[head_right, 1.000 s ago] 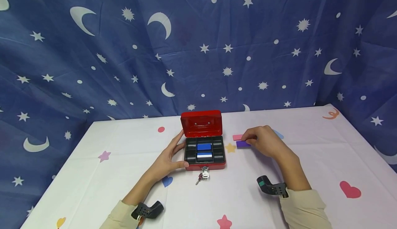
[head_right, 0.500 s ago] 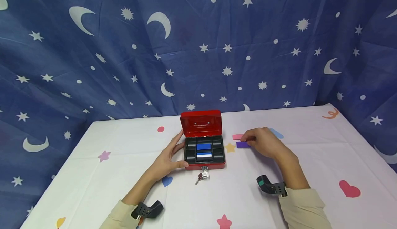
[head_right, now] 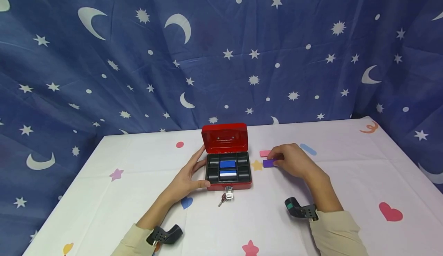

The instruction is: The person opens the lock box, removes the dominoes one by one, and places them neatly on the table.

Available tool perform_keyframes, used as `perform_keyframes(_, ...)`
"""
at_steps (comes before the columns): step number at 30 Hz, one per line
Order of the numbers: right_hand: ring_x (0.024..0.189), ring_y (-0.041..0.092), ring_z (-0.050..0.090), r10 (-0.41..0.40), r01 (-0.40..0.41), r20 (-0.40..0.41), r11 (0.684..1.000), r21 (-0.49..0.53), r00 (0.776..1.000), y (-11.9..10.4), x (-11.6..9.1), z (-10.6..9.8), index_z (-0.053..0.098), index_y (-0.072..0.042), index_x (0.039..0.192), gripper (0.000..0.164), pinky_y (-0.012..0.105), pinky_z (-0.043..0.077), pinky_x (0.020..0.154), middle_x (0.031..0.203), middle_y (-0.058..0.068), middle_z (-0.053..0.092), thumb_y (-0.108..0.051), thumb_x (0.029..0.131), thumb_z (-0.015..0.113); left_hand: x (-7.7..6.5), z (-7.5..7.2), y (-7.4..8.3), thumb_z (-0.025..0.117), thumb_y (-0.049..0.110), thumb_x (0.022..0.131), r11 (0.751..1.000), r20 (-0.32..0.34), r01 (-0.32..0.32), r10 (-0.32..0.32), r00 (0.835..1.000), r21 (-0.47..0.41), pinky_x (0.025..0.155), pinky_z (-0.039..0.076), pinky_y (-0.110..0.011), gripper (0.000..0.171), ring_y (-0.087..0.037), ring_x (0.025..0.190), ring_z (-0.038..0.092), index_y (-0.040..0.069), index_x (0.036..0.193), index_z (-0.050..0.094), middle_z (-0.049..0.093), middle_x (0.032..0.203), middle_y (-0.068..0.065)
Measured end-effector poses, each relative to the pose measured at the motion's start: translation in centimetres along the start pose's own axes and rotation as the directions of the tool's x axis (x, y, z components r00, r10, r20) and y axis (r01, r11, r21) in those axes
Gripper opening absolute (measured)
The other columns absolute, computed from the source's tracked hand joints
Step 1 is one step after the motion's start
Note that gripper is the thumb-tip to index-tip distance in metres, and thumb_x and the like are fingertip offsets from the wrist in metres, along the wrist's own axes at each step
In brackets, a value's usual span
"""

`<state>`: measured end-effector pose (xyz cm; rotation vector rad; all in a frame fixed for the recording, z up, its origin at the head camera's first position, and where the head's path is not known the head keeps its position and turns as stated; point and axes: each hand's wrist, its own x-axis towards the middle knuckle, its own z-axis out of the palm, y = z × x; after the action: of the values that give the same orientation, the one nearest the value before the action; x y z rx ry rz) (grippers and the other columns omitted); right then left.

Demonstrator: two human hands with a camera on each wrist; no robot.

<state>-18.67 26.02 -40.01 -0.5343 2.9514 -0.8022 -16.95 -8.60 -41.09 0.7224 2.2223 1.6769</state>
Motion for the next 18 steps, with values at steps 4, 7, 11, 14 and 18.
perform_keyframes(4, 0.075, 0.016, 0.054, -0.013, 0.013, -0.008, 1.000, -0.002, 1.000, -0.02, 0.01, -0.07, 0.074, -0.013, 0.090, 0.022, 0.038, 0.049, 0.072, 0.085, -0.003, 0.066, 0.005, 0.078, 0.072, 0.00, 0.02, -0.03, 0.077, 0.007, 0.079, 1.000, -0.002, 0.005, -0.005, 1.000, 0.003, 0.113, 0.018, -0.050, 0.101, -0.026, 0.137, 0.032, 0.023, 0.155, 0.013, 0.011, 0.158, 0.000)
perform_keyframes(7, 0.074, 0.016, 0.052, -0.015, 0.015, -0.013, 1.000, -0.001, 1.000, -0.03, 0.04, -0.10, 0.074, -0.011, 0.090, 0.021, 0.036, 0.047, 0.070, 0.083, -0.003, 0.065, 0.006, 0.078, 0.072, 0.00, 0.02, -0.07, 0.078, 0.008, 0.078, 1.000, -0.003, 0.007, -0.007, 1.000, 0.005, 0.113, 0.018, -0.050, 0.102, -0.026, 0.137, 0.032, 0.024, 0.155, 0.013, 0.011, 0.158, 0.000)
perform_keyframes(11, 0.074, 0.016, 0.051, -0.007, 0.007, -0.013, 1.000, -0.007, 1.000, -0.03, 0.08, -0.07, 0.075, -0.010, 0.091, 0.021, 0.036, 0.046, 0.069, 0.082, -0.003, 0.063, 0.006, 0.078, 0.071, 0.01, 0.01, -0.03, 0.078, 0.009, 0.079, 1.000, -0.001, 0.011, -0.011, 1.000, 0.007, 0.113, 0.019, -0.049, 0.101, -0.025, 0.137, 0.033, 0.024, 0.155, 0.013, 0.011, 0.158, 0.001)
perform_keyframes(14, 0.075, 0.017, 0.052, -0.011, 0.011, -0.017, 1.000, -0.015, 1.000, -0.02, 0.09, -0.02, 0.076, -0.009, 0.091, 0.021, 0.036, 0.045, 0.070, 0.083, -0.002, 0.064, 0.006, 0.078, 0.071, -0.01, 0.01, 0.04, 0.078, 0.010, 0.079, 1.000, -0.001, 0.015, -0.015, 1.000, 0.011, 0.113, 0.019, -0.048, 0.101, -0.025, 0.137, 0.033, 0.025, 0.155, 0.013, 0.011, 0.158, 0.001)
perform_keyframes(18, 0.075, 0.016, 0.052, -0.027, 0.027, -0.026, 0.999, -0.021, 0.999, -0.02, 0.11, 0.05, 0.076, -0.009, 0.091, 0.022, 0.036, 0.046, 0.069, 0.084, -0.002, 0.064, 0.007, 0.077, 0.071, -0.05, 0.02, 0.10, 0.078, 0.010, 0.079, 1.000, -0.004, 0.018, -0.018, 1.000, 0.016, 0.113, 0.019, -0.049, 0.101, -0.026, 0.137, 0.033, 0.025, 0.155, 0.013, 0.011, 0.158, 0.001)
